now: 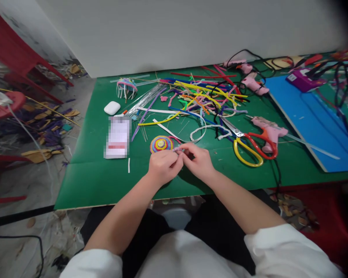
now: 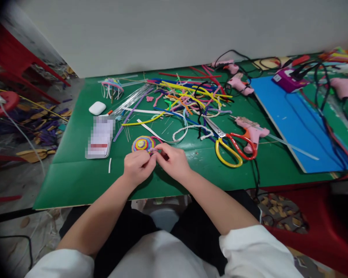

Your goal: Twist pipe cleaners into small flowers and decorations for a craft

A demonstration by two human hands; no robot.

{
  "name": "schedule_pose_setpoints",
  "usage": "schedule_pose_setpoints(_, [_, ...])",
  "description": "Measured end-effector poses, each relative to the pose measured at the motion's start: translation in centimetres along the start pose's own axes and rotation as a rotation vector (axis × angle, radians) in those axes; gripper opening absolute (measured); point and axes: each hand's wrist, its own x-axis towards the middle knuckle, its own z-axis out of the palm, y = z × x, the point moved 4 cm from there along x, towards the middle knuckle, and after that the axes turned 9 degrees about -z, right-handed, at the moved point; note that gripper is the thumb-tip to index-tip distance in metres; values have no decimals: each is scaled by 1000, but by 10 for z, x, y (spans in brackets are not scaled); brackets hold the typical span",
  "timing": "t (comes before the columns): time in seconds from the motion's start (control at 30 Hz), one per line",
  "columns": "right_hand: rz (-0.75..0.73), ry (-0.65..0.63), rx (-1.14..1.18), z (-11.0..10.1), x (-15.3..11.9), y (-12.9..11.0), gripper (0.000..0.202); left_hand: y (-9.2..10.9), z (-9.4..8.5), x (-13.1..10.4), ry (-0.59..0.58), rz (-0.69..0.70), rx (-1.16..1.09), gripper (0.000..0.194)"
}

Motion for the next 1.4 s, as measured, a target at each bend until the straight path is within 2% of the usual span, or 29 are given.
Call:
schedule_pose_setpoints(0.67, [-60, -43, 46, 3, -1, 2, 16, 0, 1, -1, -53, -8, 5, 34])
schedule_pose_setpoints(1.4, [-106, -129, 18, 7, -1, 0, 18, -1, 3, -2, -61, -13, -30, 35])
